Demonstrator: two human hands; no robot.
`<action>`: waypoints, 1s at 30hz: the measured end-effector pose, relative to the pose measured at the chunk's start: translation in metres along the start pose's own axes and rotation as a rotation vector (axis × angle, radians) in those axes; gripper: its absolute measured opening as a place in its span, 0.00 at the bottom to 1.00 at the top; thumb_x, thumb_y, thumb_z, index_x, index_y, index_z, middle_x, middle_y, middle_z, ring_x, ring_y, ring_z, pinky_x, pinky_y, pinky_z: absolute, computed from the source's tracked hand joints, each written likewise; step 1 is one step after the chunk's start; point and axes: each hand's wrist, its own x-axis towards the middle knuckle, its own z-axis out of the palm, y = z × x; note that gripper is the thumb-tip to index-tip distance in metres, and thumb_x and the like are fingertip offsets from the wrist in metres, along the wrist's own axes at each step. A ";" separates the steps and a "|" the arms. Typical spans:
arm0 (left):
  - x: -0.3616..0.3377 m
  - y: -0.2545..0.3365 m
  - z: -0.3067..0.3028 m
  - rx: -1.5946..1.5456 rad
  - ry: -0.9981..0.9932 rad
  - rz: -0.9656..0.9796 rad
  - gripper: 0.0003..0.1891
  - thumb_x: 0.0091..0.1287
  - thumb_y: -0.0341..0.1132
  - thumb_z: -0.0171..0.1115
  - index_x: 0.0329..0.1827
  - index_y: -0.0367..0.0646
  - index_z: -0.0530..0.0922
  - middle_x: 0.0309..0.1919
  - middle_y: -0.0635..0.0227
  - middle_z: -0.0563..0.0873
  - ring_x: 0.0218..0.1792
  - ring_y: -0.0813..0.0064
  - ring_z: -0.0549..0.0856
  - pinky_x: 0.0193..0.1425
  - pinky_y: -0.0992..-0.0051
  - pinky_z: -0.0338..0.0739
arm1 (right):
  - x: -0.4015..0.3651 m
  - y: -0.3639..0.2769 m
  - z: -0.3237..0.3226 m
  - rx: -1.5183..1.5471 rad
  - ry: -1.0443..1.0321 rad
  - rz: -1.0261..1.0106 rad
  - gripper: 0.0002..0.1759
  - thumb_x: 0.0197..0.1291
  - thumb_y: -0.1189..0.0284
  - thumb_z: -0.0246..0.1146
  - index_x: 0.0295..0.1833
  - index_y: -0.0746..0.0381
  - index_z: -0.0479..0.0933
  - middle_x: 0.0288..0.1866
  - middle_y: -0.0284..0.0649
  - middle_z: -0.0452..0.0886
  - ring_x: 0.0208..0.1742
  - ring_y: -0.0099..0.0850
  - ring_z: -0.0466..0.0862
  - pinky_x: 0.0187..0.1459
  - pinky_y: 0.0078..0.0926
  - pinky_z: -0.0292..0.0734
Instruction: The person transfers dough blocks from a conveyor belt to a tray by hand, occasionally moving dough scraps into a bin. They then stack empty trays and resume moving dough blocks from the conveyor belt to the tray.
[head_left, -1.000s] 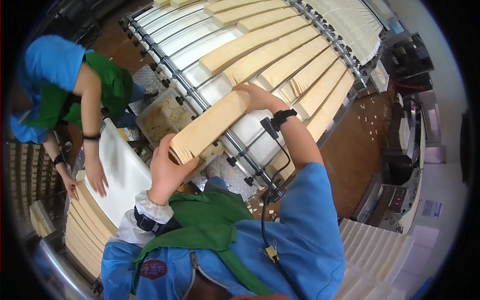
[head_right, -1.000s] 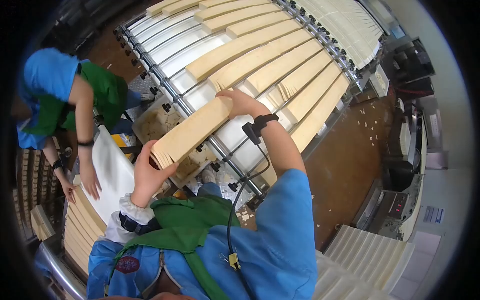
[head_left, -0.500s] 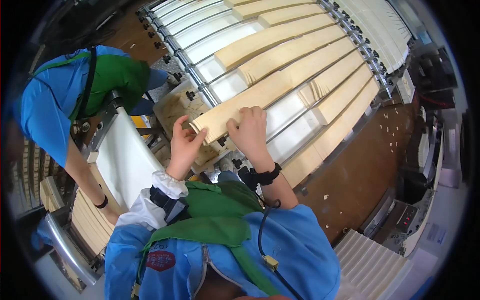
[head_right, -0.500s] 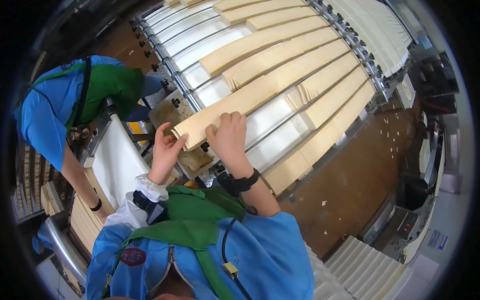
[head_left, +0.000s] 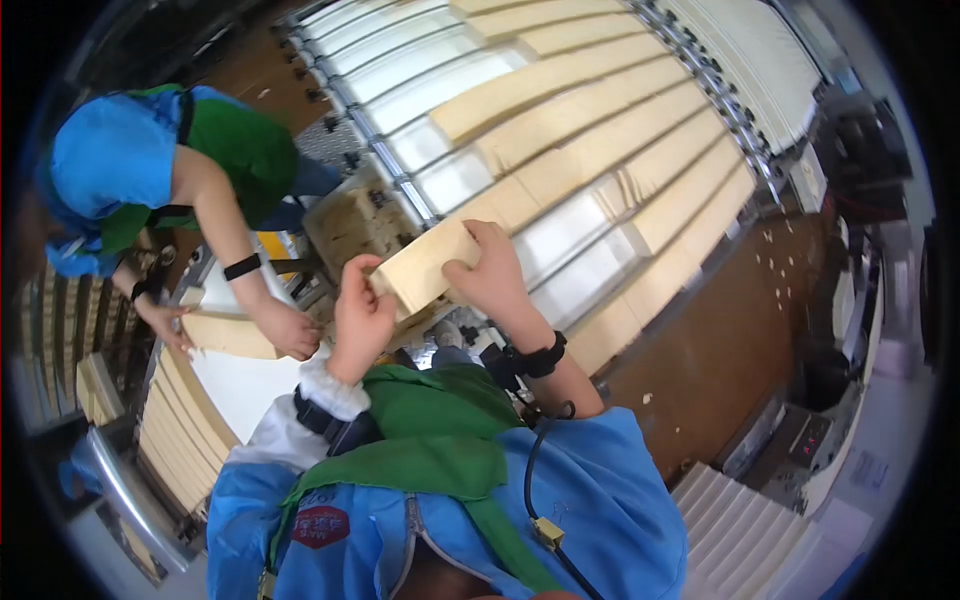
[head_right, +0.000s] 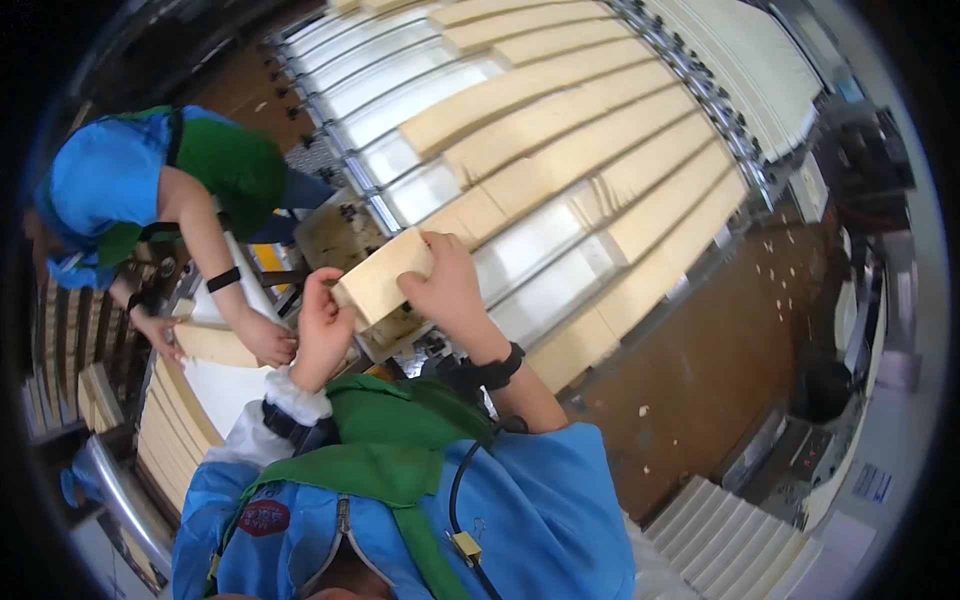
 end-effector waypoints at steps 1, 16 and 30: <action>-0.005 0.015 0.006 0.001 -0.069 0.012 0.27 0.65 0.12 0.50 0.67 0.41 0.66 0.51 0.64 0.80 0.50 0.79 0.84 0.51 0.80 0.81 | -0.009 -0.003 -0.018 -0.028 0.046 -0.016 0.33 0.50 0.68 0.68 0.62 0.73 0.76 0.55 0.58 0.81 0.59 0.57 0.80 0.64 0.48 0.76; 0.013 -0.009 0.257 0.128 -0.341 0.177 0.13 0.67 0.20 0.58 0.50 0.43 0.69 0.28 0.68 0.72 0.26 0.76 0.73 0.30 0.70 0.67 | -0.024 0.171 -0.196 -0.208 0.140 0.104 0.26 0.55 0.71 0.66 0.59 0.71 0.78 0.53 0.56 0.83 0.57 0.53 0.82 0.62 0.46 0.77; 0.028 -0.009 0.256 0.237 -0.425 0.027 0.17 0.66 0.22 0.58 0.56 0.44 0.68 0.29 0.59 0.82 0.28 0.65 0.81 0.33 0.63 0.73 | -0.125 0.095 -0.181 -0.418 0.396 -0.032 0.29 0.57 0.73 0.74 0.65 0.64 0.77 0.61 0.55 0.78 0.64 0.55 0.77 0.65 0.50 0.74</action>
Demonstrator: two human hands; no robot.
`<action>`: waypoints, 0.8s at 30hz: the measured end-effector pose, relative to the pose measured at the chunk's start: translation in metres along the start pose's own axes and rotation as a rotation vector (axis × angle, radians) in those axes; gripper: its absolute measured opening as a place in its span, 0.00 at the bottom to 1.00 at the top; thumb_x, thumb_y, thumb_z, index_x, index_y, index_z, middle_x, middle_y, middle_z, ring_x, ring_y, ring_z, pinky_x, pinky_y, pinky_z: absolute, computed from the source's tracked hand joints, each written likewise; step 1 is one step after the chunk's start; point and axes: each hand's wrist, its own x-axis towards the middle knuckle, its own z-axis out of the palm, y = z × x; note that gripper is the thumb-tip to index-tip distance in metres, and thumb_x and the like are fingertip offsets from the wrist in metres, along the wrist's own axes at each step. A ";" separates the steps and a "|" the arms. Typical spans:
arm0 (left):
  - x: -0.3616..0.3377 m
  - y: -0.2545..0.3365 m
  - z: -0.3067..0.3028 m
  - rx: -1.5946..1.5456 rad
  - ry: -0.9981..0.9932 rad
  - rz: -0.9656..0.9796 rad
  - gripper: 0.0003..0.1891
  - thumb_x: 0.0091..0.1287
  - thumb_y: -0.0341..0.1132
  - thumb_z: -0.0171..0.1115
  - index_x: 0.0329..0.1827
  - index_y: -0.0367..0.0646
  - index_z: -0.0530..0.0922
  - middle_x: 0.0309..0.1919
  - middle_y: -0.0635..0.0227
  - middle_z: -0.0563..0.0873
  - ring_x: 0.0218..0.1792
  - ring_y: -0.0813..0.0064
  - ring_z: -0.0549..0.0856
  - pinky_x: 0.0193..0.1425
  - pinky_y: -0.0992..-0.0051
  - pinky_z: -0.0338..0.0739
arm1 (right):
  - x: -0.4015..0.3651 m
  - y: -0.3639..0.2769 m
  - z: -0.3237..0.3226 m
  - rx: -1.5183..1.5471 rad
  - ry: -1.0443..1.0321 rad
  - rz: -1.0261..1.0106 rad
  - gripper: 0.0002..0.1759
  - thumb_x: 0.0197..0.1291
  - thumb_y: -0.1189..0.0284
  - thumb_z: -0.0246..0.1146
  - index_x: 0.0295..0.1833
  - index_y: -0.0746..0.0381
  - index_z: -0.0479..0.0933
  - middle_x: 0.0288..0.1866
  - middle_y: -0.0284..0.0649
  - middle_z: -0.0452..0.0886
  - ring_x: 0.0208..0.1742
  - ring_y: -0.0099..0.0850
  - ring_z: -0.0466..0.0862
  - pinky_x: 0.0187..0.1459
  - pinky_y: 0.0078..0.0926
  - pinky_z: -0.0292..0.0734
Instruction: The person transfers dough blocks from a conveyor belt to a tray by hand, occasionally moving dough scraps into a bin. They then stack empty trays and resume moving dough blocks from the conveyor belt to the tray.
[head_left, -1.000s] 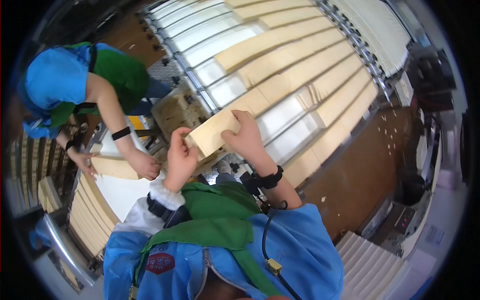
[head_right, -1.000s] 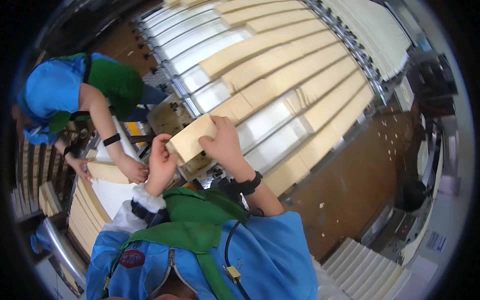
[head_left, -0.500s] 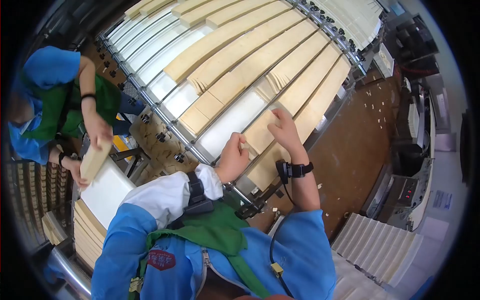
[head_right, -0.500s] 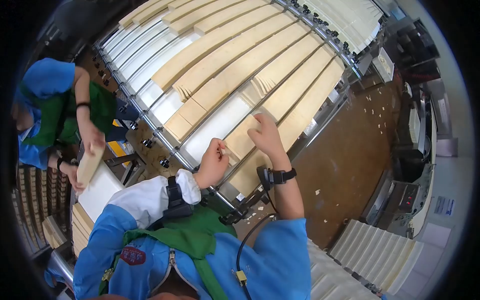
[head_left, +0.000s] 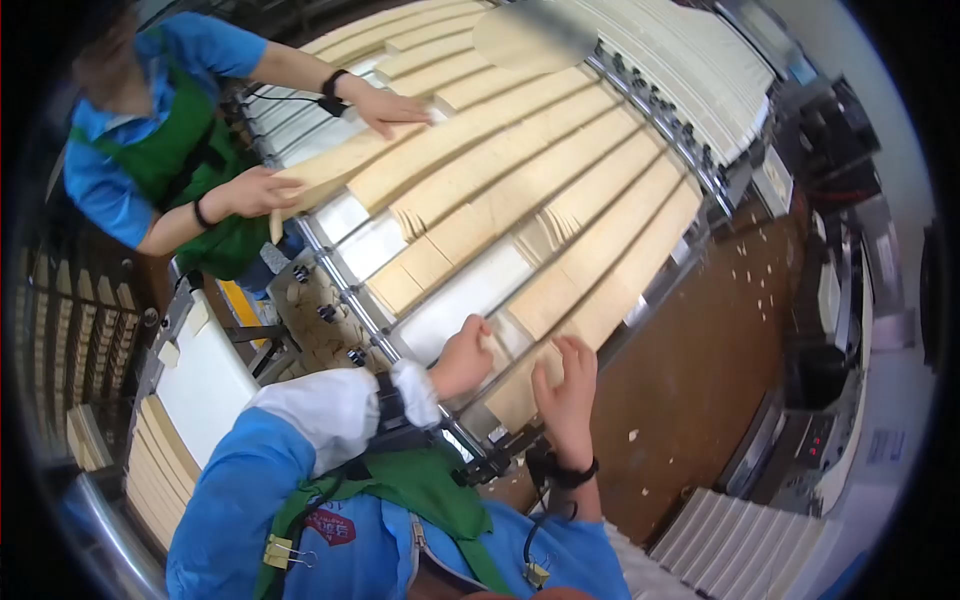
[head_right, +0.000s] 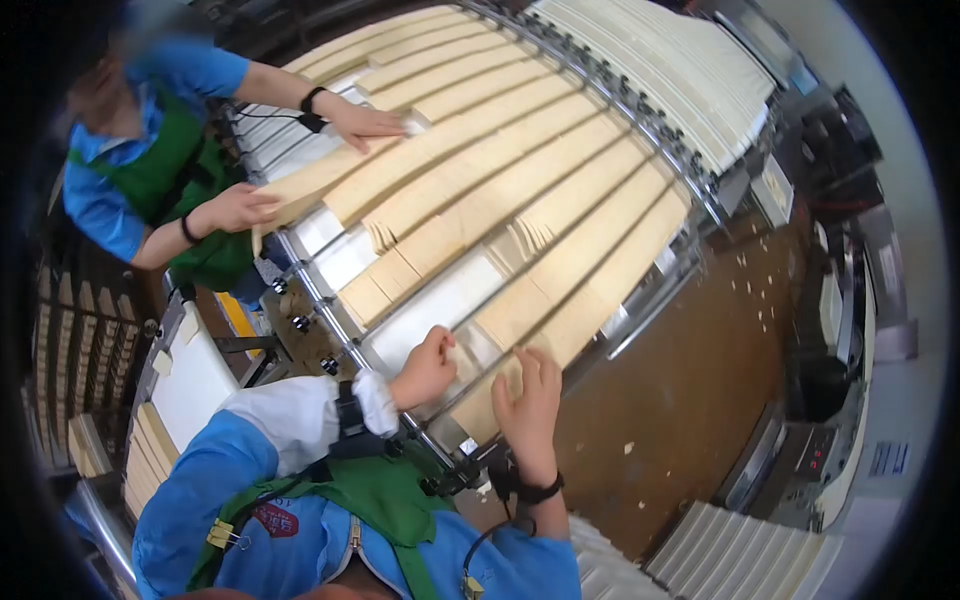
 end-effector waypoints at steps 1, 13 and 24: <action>-0.011 -0.007 -0.016 -0.056 -0.051 -0.009 0.19 0.66 0.22 0.59 0.58 0.45 0.67 0.29 0.62 0.83 0.28 0.69 0.81 0.33 0.65 0.73 | -0.005 -0.012 -0.003 0.041 -0.069 -0.011 0.31 0.55 0.72 0.75 0.66 0.63 0.77 0.63 0.55 0.76 0.65 0.56 0.76 0.66 0.50 0.73; -0.160 -0.059 -0.206 -0.863 -0.332 -0.311 0.15 0.74 0.20 0.62 0.61 0.39 0.78 0.53 0.64 0.90 0.50 0.76 0.90 0.54 0.76 0.86 | -0.026 -0.167 0.087 0.367 -0.502 -0.586 0.22 0.46 0.74 0.78 0.50 0.59 0.83 0.66 0.48 0.78 0.69 0.53 0.76 0.72 0.54 0.69; -0.287 -0.094 -0.271 -1.143 0.022 -0.262 0.11 0.80 0.28 0.60 0.61 0.35 0.78 0.58 0.59 0.88 0.53 0.72 0.90 0.61 0.73 0.87 | -0.068 -0.261 0.171 0.683 -0.880 -0.300 0.11 0.65 0.70 0.74 0.45 0.67 0.85 0.47 0.45 0.86 0.41 0.34 0.87 0.41 0.29 0.80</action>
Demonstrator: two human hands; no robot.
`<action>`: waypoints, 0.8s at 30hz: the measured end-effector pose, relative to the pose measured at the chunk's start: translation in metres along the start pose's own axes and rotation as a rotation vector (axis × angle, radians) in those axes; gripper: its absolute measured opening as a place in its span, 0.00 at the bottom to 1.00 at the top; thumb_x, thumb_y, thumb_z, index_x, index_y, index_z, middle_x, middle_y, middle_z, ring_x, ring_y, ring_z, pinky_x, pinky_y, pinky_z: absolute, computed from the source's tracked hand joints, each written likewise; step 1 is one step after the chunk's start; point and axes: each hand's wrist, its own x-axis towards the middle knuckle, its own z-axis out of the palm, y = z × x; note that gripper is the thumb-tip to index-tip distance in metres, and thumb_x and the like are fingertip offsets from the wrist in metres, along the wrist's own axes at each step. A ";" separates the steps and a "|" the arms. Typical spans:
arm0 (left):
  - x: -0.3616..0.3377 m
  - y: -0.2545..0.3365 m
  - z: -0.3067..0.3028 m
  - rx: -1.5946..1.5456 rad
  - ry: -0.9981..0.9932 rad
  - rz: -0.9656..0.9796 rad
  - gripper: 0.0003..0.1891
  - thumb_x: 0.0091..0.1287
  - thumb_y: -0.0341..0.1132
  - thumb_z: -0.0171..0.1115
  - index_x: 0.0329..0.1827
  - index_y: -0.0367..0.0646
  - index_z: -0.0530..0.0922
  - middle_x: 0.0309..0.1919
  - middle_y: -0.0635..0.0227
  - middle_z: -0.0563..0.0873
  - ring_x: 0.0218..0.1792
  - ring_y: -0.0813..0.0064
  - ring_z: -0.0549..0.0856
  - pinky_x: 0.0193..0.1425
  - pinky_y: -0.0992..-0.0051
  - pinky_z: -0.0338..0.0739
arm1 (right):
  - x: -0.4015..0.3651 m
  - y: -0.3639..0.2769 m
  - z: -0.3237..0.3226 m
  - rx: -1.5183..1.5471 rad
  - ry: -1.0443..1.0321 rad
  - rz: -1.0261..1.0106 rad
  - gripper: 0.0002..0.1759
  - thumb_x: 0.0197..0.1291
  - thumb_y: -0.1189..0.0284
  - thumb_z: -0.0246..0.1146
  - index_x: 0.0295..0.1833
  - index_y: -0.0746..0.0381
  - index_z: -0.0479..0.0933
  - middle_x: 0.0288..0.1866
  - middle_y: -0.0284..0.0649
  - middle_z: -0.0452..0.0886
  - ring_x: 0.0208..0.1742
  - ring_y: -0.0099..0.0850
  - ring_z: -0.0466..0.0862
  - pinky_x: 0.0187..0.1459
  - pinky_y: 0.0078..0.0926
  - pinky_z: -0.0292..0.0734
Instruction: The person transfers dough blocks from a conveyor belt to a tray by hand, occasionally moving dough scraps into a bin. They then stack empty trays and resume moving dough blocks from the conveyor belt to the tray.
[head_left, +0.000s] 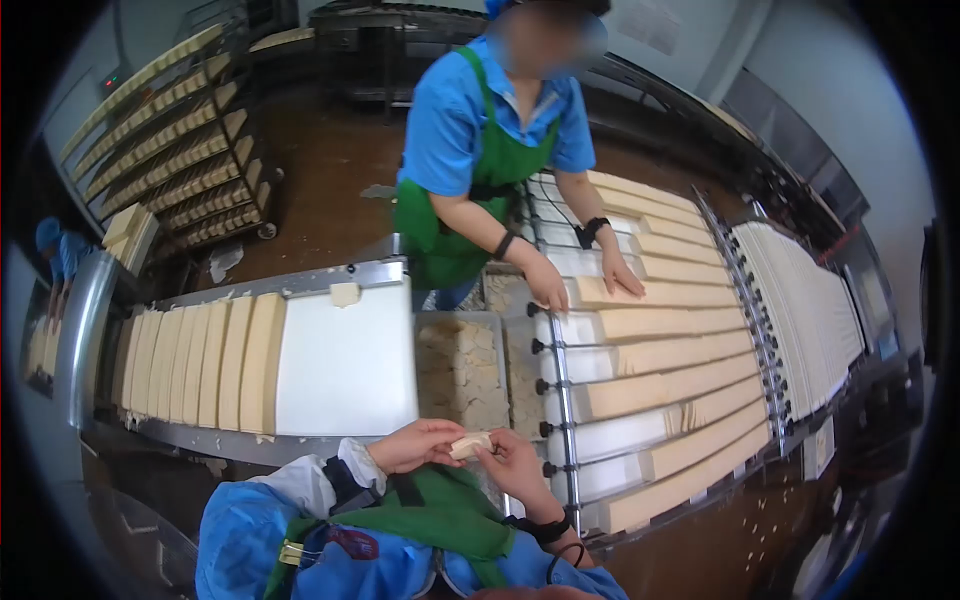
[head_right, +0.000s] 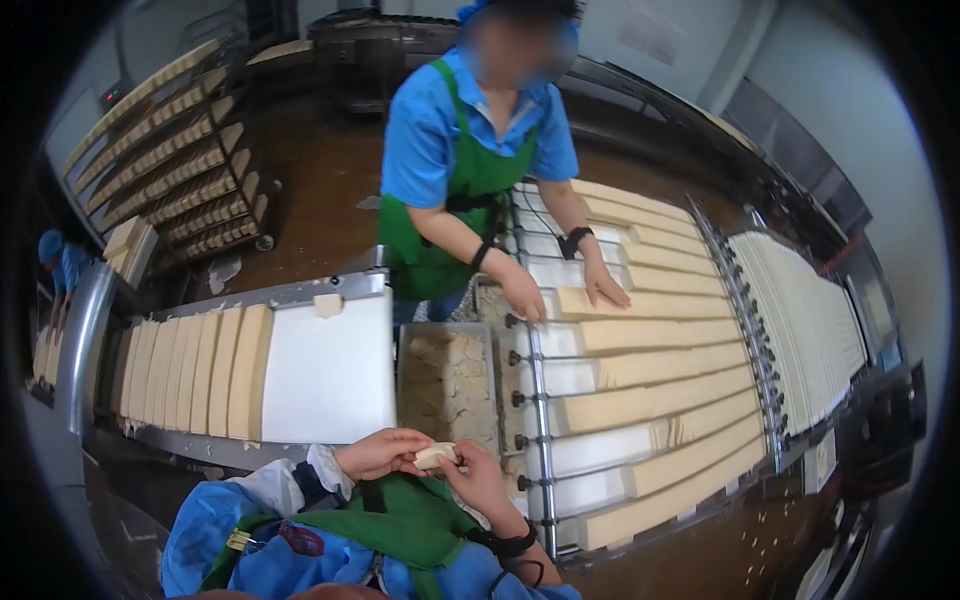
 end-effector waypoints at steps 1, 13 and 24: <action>-0.012 0.003 -0.003 0.041 -0.010 0.057 0.12 0.79 0.28 0.61 0.61 0.35 0.78 0.57 0.60 0.88 0.53 0.72 0.90 0.61 0.73 0.87 | 0.005 0.005 0.013 0.030 0.004 0.008 0.11 0.65 0.70 0.74 0.44 0.67 0.85 0.46 0.45 0.86 0.40 0.33 0.87 0.40 0.28 0.80; -0.049 -0.010 -0.057 0.118 0.038 0.277 0.10 0.73 0.23 0.66 0.55 0.33 0.80 0.45 0.62 0.90 0.42 0.76 0.90 0.50 0.75 0.88 | 0.027 -0.038 0.088 0.002 -0.040 0.077 0.11 0.64 0.73 0.72 0.50 0.64 0.83 0.44 0.41 0.87 0.47 0.33 0.89 0.47 0.29 0.84; -0.046 -0.015 -0.068 0.521 0.292 0.295 0.07 0.67 0.26 0.69 0.45 0.33 0.84 0.36 0.65 0.89 0.32 0.79 0.87 0.36 0.77 0.82 | 0.021 -0.072 0.078 -0.327 0.201 -0.204 0.09 0.53 0.77 0.71 0.41 0.62 0.84 0.38 0.45 0.83 0.41 0.46 0.86 0.42 0.40 0.82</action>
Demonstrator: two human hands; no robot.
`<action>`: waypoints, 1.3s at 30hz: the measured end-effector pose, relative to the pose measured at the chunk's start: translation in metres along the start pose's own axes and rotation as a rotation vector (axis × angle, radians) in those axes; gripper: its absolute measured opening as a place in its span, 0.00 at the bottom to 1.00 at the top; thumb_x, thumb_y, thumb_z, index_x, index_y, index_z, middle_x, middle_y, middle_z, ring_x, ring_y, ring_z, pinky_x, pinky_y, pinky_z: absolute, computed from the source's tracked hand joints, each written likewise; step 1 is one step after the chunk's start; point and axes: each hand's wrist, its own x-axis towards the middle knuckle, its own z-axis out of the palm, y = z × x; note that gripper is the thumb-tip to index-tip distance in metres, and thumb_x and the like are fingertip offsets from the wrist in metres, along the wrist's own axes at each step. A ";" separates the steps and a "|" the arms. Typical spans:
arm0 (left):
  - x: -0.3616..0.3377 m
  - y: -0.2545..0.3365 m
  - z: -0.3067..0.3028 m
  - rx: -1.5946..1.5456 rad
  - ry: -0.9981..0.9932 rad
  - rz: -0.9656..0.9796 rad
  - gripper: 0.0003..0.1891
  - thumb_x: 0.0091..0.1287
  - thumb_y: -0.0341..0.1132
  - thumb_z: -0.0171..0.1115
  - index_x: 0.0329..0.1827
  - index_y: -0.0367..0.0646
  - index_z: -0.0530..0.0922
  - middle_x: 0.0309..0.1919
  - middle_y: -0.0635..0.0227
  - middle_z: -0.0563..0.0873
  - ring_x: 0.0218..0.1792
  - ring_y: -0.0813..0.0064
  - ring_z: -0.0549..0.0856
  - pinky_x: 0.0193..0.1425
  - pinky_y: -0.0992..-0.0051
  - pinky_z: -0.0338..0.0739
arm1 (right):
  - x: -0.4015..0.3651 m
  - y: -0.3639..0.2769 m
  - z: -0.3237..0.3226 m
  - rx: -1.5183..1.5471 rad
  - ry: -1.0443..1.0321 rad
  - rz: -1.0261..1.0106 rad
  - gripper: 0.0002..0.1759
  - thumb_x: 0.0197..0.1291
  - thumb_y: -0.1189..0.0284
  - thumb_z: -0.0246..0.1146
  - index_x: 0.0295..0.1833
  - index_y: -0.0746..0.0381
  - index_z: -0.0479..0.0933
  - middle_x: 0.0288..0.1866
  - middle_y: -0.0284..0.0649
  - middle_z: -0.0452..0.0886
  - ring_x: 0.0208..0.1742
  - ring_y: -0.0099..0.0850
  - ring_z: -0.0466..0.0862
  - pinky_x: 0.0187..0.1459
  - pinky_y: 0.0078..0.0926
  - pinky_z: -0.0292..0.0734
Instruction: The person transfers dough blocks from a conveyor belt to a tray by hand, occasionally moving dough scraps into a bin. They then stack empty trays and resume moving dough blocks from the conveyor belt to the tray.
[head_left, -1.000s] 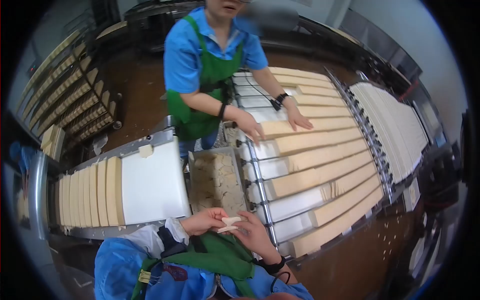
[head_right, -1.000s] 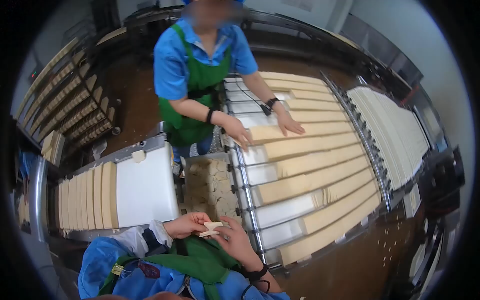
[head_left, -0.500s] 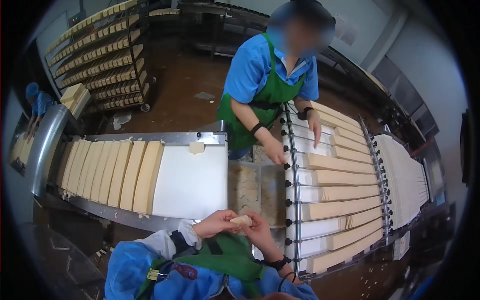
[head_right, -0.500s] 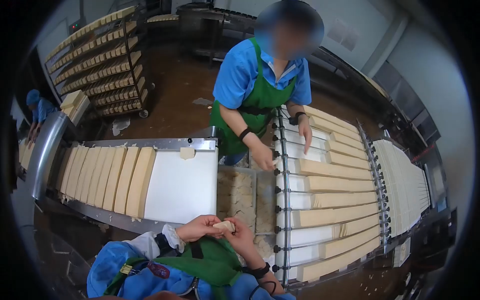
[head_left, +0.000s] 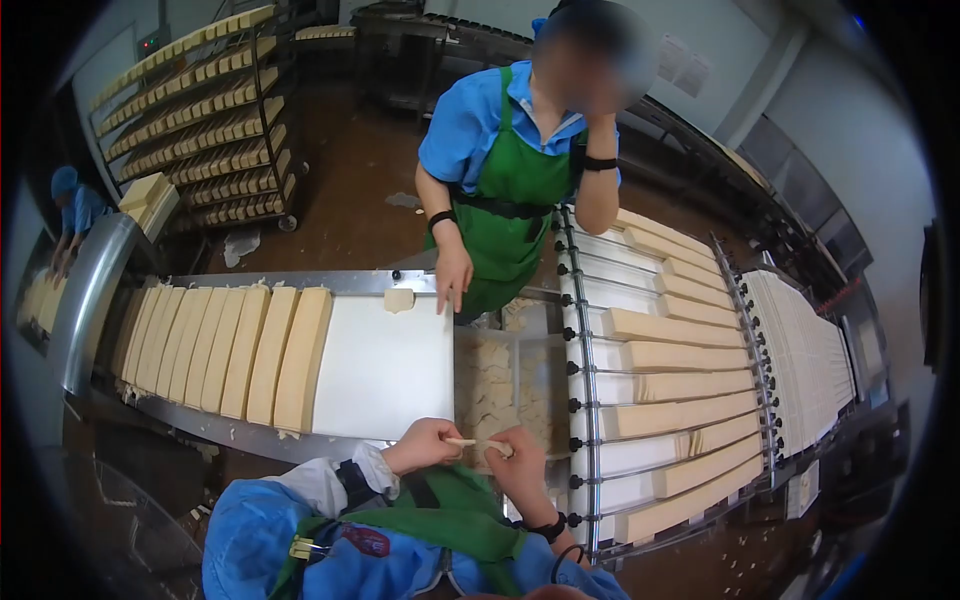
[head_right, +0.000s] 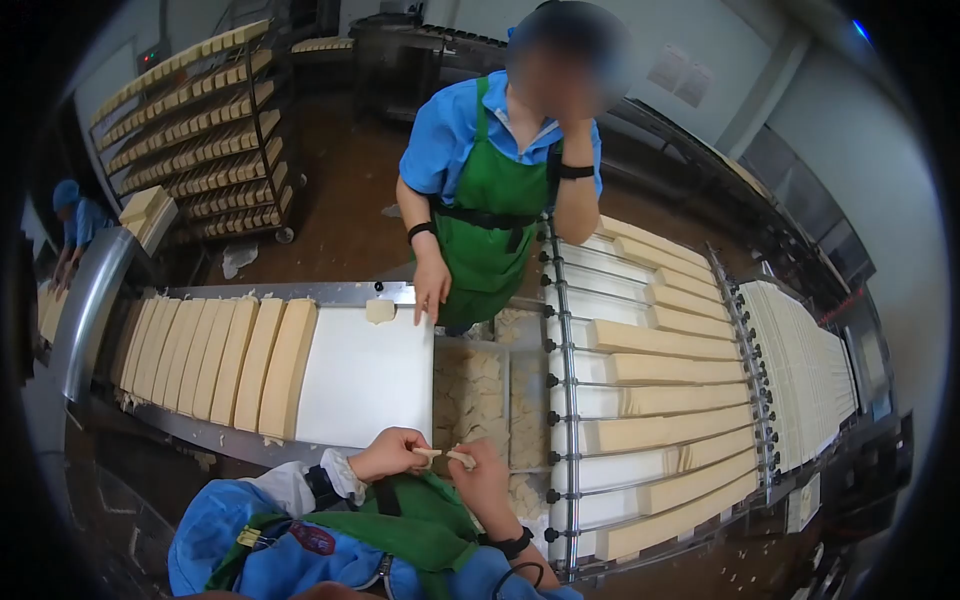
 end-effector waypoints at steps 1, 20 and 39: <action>0.001 0.001 0.002 -0.014 0.016 -0.020 0.08 0.66 0.26 0.70 0.46 0.33 0.84 0.36 0.65 0.90 0.32 0.79 0.87 0.37 0.77 0.82 | 0.001 0.001 -0.003 0.013 0.042 0.012 0.09 0.53 0.77 0.71 0.41 0.63 0.84 0.38 0.45 0.83 0.41 0.47 0.86 0.43 0.40 0.82; 0.009 -0.001 -0.031 0.151 0.189 -0.122 0.39 0.66 0.39 0.76 0.80 0.42 0.70 0.64 0.50 0.80 0.55 0.66 0.86 0.56 0.71 0.83 | 0.008 0.067 -0.007 -0.155 0.020 0.034 0.33 0.59 0.69 0.74 0.70 0.65 0.74 0.66 0.61 0.72 0.66 0.60 0.76 0.65 0.50 0.76; -0.014 -0.043 -0.057 -0.221 0.366 -0.349 0.24 0.66 0.32 0.73 0.64 0.35 0.78 0.41 0.64 0.86 0.41 0.75 0.86 0.45 0.76 0.81 | -0.051 0.195 0.035 -0.169 -0.274 0.456 0.32 0.58 0.59 0.73 0.64 0.65 0.80 0.56 0.59 0.84 0.55 0.54 0.86 0.60 0.45 0.81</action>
